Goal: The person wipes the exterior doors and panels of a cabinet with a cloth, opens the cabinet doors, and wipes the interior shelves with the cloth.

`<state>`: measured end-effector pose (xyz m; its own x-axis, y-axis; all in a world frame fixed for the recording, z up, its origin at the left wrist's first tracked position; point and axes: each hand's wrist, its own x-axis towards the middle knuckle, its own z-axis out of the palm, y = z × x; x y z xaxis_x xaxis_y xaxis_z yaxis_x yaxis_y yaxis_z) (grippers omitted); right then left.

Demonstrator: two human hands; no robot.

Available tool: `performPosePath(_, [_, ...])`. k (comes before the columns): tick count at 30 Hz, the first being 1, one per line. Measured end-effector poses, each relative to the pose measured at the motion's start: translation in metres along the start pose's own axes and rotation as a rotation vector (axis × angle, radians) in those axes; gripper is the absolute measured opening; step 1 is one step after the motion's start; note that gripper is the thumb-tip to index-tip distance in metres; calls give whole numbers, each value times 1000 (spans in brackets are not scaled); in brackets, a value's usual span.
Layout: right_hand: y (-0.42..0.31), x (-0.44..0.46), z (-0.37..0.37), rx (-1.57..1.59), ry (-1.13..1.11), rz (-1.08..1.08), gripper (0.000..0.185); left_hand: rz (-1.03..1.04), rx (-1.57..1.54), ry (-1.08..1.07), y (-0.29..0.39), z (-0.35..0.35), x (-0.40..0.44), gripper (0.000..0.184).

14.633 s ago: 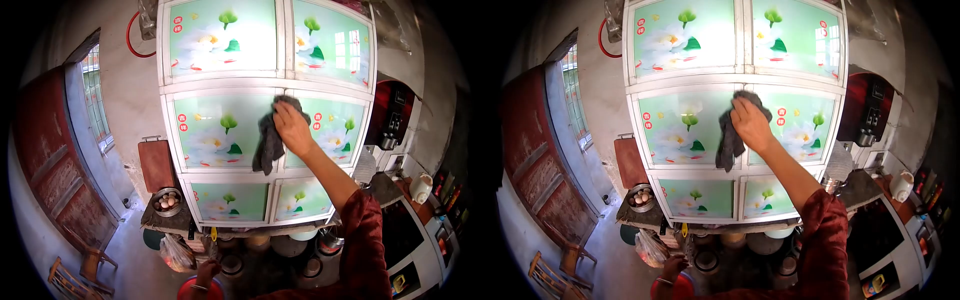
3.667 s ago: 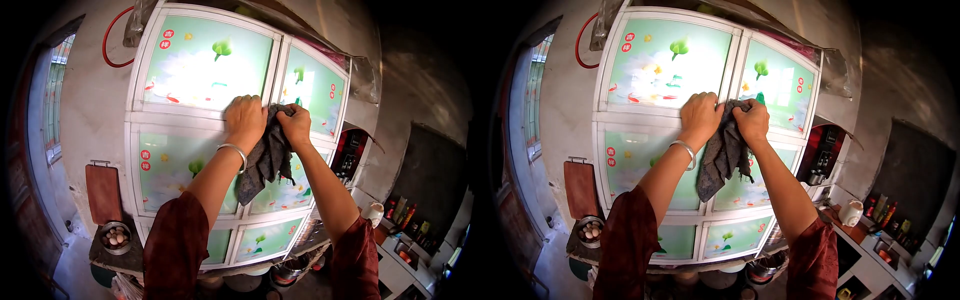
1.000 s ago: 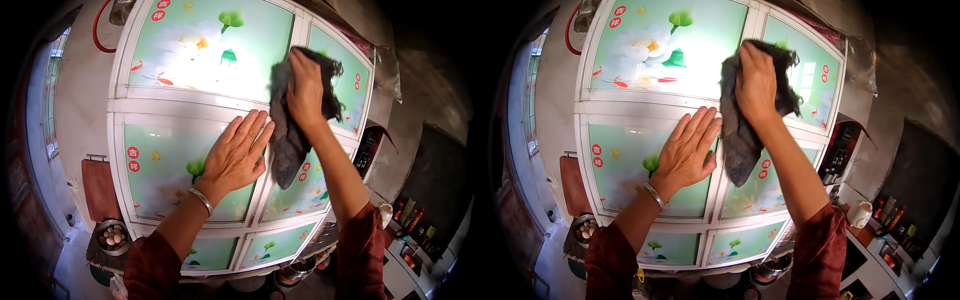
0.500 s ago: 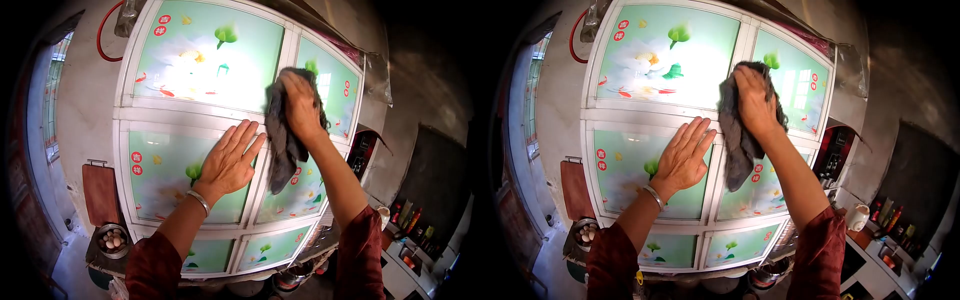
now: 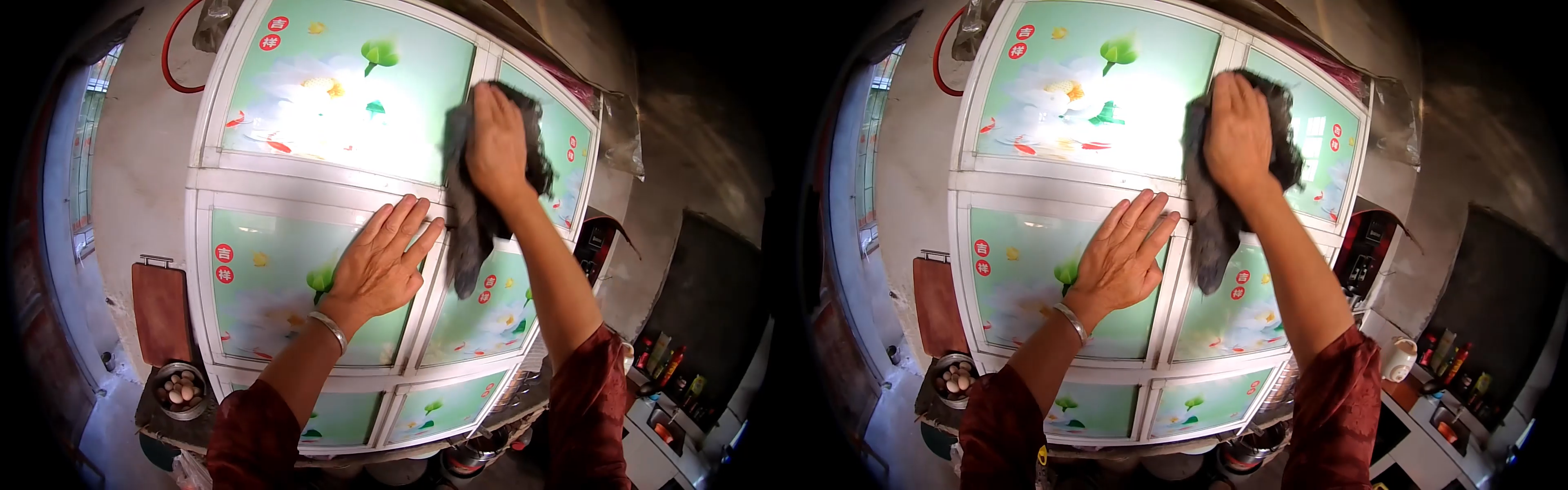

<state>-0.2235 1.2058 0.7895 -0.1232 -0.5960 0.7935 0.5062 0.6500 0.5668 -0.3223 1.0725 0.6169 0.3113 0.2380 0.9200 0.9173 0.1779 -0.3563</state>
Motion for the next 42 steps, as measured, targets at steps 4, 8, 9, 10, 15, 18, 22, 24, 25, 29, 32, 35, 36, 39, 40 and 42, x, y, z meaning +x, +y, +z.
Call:
performPosePath(4, [-58, -73, -46, 143, -261, 106, 51, 0, -32, -4, -2, 0, 0, 64])
performPosePath(8, [-70, -104, -69, 263, -377, 121, 52, 1, -78, -2, -1, -2, 0, 66])
performPosePath(9, [-69, -104, -69, 261, -380, 122, 53, -4, -90, -5, -1, -3, 0, 66])
performPosePath(10, [-68, -102, -68, 263, -358, 119, 53, 1, -86, 4, -2, -2, -1, 66])
performPosePath(15, [-53, -64, -42, 127, -230, 71, 53, 15, -60, 19, -2, -2, -1, 66])
performPosePath(18, [-58, -73, -43, 238, -185, 84, 52, 18, -82, 46, -3, -1, -2, 65])
performPosePath(22, [-71, -102, -59, 437, -266, 78, 52, 5, -156, 242, -8, 0, -12, 61])
performPosePath(24, [-70, -97, -59, 498, -258, 21, 55, -68, -176, 312, -9, -2, -15, 55])
performPosePath(25, [-70, -90, -60, 524, -269, -25, 55, -111, -197, 335, -9, -4, -15, 54])
performPosePath(29, [-108, -49, -42, 758, -328, -135, 55, -295, -223, 456, -16, -22, -32, 49])
performPosePath(32, [-150, -15, -10, 1040, -310, -141, 51, -398, -120, 464, -35, -46, -67, 48])
performPosePath(35, [-206, 30, 15, 1107, -271, -163, 44, -465, -72, 394, -56, -69, -88, 56])
performPosePath(36, [-222, 47, 15, 1115, -247, -174, 43, -486, -68, 383, -59, -73, -93, 57])
performPosePath(39, [-225, 62, 13, 1139, -350, -160, 41, -467, 19, 297, -72, -76, -111, 61])
performPosePath(40, [-219, 58, 15, 1142, -323, -156, 42, -449, 57, 258, -75, -76, -116, 63])
performPosePath(42, [-177, 29, 13, 1074, -256, -129, 44, -372, 93, 208, -73, -84, -117, 62])
